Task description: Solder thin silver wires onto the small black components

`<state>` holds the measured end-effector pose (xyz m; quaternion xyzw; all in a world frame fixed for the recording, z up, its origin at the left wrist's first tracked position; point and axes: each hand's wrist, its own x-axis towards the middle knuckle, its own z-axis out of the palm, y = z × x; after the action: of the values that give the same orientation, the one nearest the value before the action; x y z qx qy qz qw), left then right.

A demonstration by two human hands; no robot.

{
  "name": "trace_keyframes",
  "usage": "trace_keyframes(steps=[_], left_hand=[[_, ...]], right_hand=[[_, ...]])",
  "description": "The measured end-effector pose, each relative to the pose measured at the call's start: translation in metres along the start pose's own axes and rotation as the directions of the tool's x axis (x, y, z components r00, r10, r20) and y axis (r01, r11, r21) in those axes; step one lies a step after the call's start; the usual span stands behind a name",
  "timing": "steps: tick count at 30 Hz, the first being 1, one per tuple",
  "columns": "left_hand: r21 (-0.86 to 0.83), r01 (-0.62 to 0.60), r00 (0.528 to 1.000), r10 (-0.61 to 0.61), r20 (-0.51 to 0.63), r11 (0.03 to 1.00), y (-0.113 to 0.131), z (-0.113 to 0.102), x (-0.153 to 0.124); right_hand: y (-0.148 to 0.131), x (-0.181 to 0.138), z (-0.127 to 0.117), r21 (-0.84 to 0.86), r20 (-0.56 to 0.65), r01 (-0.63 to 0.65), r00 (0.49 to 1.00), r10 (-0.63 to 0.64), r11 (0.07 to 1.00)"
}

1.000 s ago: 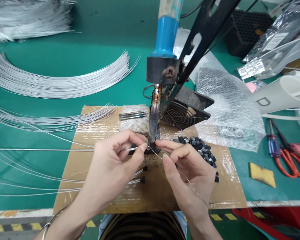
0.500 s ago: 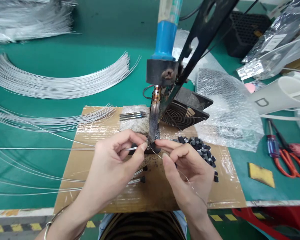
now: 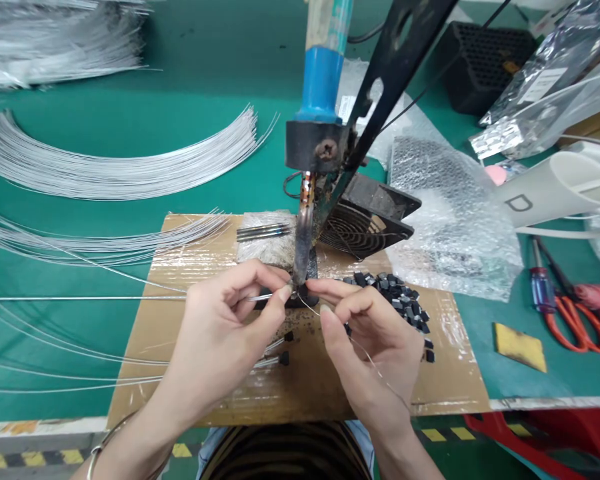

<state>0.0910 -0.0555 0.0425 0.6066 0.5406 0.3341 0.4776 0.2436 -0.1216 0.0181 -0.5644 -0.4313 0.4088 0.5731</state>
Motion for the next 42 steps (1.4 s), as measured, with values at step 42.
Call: trace_keyframes(steps=[42], left_hand=[[0.06, 0.009, 1.0, -0.008, -0.004, 0.998, -0.0011, -0.0003, -0.0042]], right_hand=[[0.0008, 0.0003, 0.0015, -0.036, -0.011, 0.009, 1.0, -0.009, 0.999]])
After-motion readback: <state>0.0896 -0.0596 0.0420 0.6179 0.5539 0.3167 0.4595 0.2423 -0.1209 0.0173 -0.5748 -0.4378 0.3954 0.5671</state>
